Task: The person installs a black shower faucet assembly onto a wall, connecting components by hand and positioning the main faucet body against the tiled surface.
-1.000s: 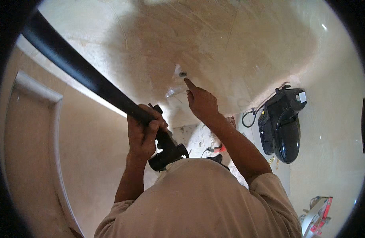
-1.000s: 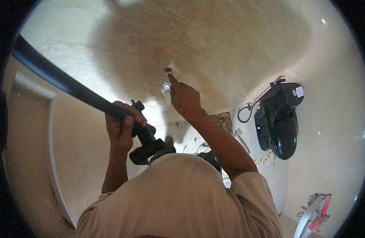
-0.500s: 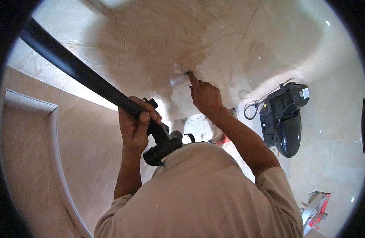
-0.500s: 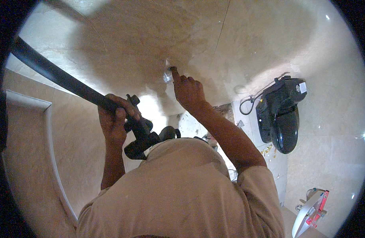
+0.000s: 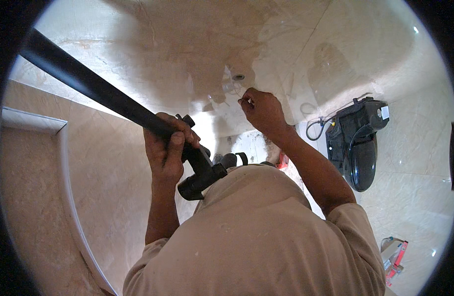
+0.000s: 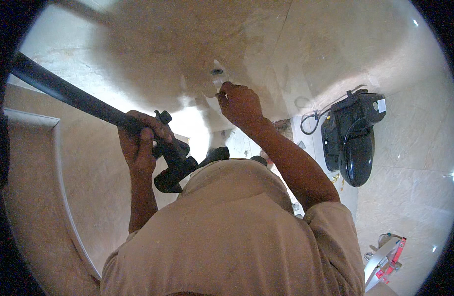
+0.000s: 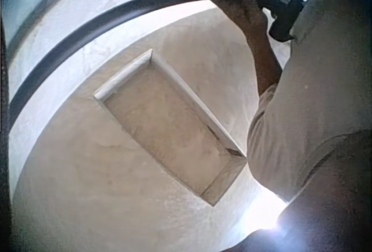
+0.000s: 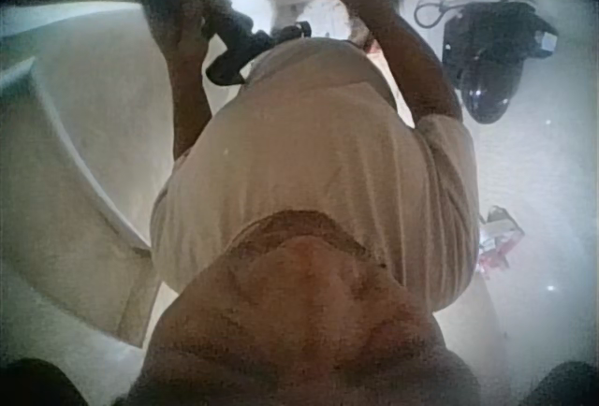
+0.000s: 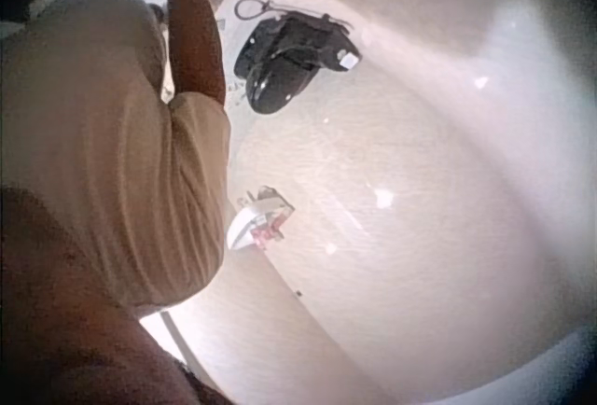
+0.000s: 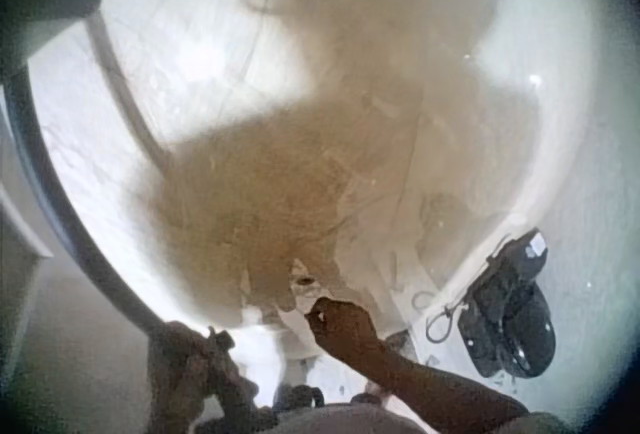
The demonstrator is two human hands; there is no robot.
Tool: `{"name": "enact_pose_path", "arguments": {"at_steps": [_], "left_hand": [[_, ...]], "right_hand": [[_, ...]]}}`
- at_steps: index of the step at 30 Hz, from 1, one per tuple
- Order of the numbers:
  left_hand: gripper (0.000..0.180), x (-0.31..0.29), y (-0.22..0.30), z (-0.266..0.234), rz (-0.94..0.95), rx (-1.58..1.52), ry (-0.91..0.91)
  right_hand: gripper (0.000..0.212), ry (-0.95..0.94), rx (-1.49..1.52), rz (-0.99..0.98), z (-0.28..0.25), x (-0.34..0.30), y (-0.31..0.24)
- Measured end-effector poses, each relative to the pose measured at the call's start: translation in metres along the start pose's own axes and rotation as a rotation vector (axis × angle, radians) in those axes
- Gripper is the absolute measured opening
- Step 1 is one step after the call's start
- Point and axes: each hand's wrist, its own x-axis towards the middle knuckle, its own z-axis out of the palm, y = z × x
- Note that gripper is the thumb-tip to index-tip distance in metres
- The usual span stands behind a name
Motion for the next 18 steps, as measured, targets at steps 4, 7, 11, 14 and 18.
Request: {"name": "enact_pose_path", "arguments": {"at_steps": [4, 7, 11, 14, 18], "left_hand": [[0.023, 0.0, 0.0, -0.001, 0.005, 0.009, -0.031], [0.024, -0.001, -0.002, -0.003, 0.01, -0.001, -0.028], [0.025, -0.002, -0.004, -0.007, -0.008, -0.049, -0.029], [0.026, -0.004, -0.006, -0.011, 0.005, -0.03, -0.053], [0.028, -0.003, -0.011, -0.016, -0.023, -0.039, -0.042]], "right_hand": [[0.046, 0.006, 0.075, -0.017, -0.005, -0.006, -0.004], [0.055, -0.029, -0.1, -0.008, 0.001, -0.001, -0.012], [0.063, -0.042, -0.206, -0.001, 0.016, 0.0, -0.02], [0.061, -0.051, -0.148, 0.004, 0.024, -0.013, -0.017], [0.045, -0.009, 0.26, 0.112, 0.028, -0.029, -0.007]]}}
